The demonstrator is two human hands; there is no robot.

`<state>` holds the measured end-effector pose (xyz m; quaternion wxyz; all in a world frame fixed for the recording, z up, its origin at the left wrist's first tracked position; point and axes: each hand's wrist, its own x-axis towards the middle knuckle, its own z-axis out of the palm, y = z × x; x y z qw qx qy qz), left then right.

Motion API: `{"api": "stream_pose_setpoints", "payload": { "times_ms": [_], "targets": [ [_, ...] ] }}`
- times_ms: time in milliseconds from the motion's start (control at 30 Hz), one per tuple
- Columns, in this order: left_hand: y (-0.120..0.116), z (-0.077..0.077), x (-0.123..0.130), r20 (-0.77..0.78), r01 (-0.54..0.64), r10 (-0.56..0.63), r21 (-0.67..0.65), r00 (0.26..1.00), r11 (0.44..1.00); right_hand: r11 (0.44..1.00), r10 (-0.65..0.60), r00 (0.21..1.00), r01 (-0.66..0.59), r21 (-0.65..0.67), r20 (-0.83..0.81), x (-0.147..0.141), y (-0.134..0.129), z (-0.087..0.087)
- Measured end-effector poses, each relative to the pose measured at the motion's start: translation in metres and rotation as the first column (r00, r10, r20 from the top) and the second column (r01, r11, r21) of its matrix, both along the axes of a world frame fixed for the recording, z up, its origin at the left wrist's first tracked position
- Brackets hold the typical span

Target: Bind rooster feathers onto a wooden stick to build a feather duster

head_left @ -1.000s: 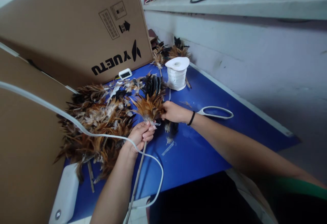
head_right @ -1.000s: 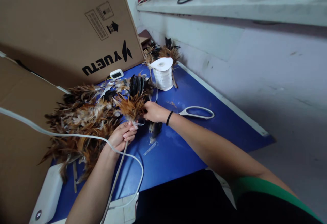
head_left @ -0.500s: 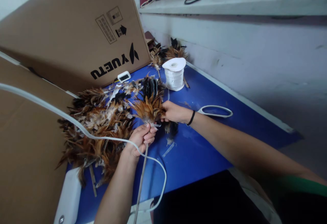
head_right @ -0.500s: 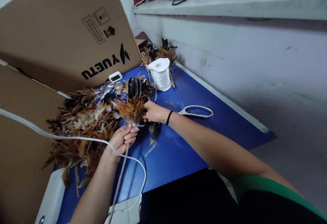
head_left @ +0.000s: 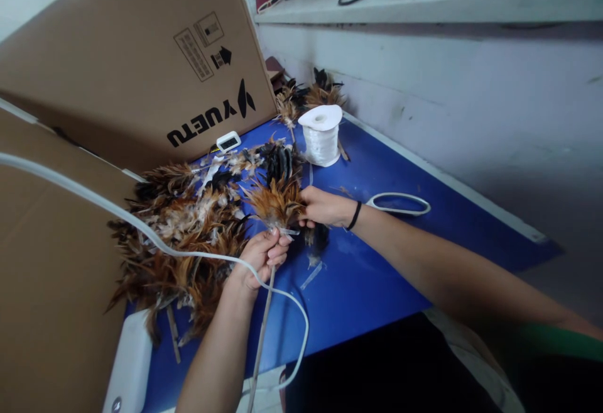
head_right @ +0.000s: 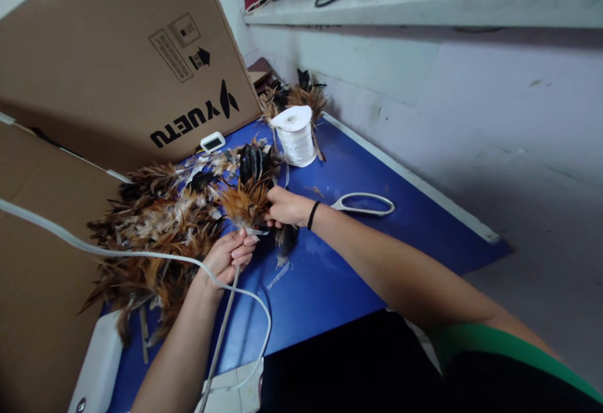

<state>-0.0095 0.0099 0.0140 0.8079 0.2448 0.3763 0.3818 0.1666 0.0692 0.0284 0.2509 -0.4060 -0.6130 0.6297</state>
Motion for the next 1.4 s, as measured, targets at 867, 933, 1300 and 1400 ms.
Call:
{"api": "stream_pose_setpoints", "payload": {
  "times_ms": [867, 933, 1300, 1400],
  "targets": [
    [-0.002, 0.0, 0.001, -0.098, 0.147, -0.14, 0.076, 0.985, 0.986, 0.993, -0.116, 0.981, 0.115, -0.017, -0.156, -0.007, -0.004, -0.007],
    [-0.002, 0.002, 0.001, -0.074, 0.111, -0.105, 0.084, 0.992, 0.99, 0.992, -0.123, 0.969, 0.12, -0.024, -0.216, -0.007, -0.004, -0.007],
    [0.004, 0.009, -0.012, 0.071, -0.101, 0.095, 0.098, 0.993, 0.99, 0.629, -0.495, 0.869, 0.35, 0.694, 0.01, -0.002, -0.033, 0.002],
    [0.005, 0.008, -0.013, 0.066, -0.125, 0.118, 0.111, 0.991, 0.986, 0.552, -0.425, 0.905, 0.247, 0.796, 0.014, -0.009, -0.045, 0.005]
  ]
}}
